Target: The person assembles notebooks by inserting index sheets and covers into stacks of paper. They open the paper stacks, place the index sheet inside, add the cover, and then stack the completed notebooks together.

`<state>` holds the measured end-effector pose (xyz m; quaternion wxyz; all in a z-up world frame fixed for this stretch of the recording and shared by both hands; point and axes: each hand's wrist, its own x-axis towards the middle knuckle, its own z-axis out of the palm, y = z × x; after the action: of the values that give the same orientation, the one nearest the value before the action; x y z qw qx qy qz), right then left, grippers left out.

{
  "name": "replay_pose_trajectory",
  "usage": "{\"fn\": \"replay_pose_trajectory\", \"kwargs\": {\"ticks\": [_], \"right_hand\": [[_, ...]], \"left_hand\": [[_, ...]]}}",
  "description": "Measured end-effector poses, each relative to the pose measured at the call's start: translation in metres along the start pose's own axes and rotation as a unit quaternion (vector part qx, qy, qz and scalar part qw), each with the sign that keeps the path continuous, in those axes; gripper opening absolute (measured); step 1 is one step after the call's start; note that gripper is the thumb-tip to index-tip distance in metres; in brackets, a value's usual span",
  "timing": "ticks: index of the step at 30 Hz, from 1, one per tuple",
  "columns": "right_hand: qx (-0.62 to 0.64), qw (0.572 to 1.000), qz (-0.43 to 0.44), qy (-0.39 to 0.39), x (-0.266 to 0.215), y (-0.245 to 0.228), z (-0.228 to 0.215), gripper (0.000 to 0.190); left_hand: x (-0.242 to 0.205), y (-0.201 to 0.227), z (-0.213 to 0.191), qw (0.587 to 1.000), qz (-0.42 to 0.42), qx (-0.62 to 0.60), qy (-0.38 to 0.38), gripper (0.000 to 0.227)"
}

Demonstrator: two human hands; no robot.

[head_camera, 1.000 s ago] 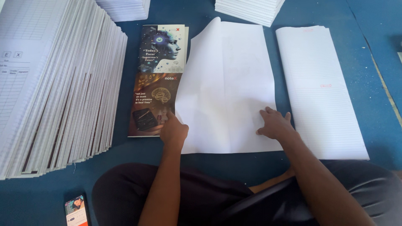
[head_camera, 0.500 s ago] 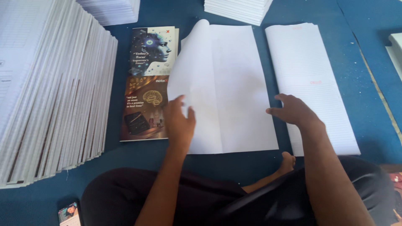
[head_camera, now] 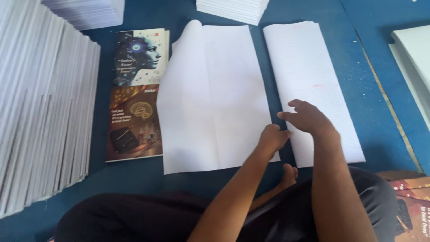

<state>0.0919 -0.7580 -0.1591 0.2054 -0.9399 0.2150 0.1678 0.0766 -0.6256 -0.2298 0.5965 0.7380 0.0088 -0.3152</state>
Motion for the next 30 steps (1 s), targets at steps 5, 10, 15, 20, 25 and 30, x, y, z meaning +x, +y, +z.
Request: {"fn": "replay_pose_trajectory", "kwargs": {"ticks": [5,10,15,20,25,30], "right_hand": [[0.02,0.999,0.016,-0.028,-0.011,-0.017,-0.006,0.074],[0.029,0.999,0.015,-0.034,-0.02,-0.033,-0.015,0.072],[0.051,0.998,0.008,-0.026,-0.029,-0.041,-0.026,0.069],[0.117,0.993,0.006,0.01,-0.024,-0.036,-0.038,0.067],[0.072,0.995,-0.018,0.063,0.023,0.003,-0.06,0.065],[-0.001,0.987,0.084,0.14,0.083,0.054,-0.061,0.08]], "left_hand": [[0.011,0.009,0.031,0.999,-0.021,0.029,-0.006,0.048],[0.022,0.002,0.045,1.0,0.02,0.015,0.006,0.034],[0.032,0.006,0.06,0.98,0.163,0.104,0.046,0.032],[0.022,0.015,0.055,0.986,0.131,-0.1,-0.006,0.037],[0.036,0.034,0.033,0.991,0.049,-0.103,0.07,0.042],[0.046,0.054,-0.015,0.985,0.02,-0.174,0.011,0.04]]}}
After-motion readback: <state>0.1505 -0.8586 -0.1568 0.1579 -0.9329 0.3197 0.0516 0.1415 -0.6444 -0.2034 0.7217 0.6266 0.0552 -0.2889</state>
